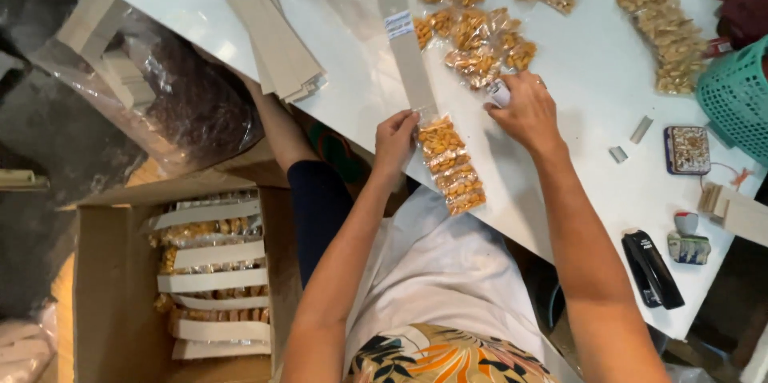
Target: Stapling small sealed bags of snacks onto cardboard display strips for retail sale.
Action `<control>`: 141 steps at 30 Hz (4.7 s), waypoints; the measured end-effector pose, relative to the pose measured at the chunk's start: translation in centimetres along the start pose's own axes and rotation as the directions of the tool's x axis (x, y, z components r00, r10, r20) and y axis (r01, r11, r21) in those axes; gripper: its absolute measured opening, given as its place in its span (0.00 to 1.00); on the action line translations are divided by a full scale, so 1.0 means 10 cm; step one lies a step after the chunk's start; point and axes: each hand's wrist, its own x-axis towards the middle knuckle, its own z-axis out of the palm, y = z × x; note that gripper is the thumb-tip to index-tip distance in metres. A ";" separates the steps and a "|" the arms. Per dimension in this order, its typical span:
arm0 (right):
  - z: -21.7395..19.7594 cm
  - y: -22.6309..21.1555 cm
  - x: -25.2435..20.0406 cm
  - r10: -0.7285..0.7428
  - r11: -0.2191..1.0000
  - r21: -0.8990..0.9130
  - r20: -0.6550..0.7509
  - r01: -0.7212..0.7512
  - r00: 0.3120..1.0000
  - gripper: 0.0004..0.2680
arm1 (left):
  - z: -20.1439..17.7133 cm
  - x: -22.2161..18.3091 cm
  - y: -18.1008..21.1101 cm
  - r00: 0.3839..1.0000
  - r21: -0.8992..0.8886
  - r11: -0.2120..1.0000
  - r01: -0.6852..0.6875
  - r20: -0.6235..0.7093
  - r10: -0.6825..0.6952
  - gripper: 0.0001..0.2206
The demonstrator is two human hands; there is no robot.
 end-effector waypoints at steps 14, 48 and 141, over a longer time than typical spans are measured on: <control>0.34 0.23 -0.02 0.223 0.954 0.200 0.034 -0.225 0.974 0.16 | -0.02 -0.12 0.21 0.998 -0.034 0.998 0.062 0.009 -0.061 0.15; -0.26 -0.48 0.12 -0.151 0.716 0.698 0.125 0.021 0.981 0.15 | -0.03 -0.05 0.19 0.970 -0.170 0.984 -0.052 0.226 0.090 0.13; -0.45 -0.85 0.25 0.648 -0.115 0.987 -0.011 0.112 0.762 0.16 | 0.19 -0.38 0.54 0.919 0.127 0.916 -0.382 0.156 0.361 0.08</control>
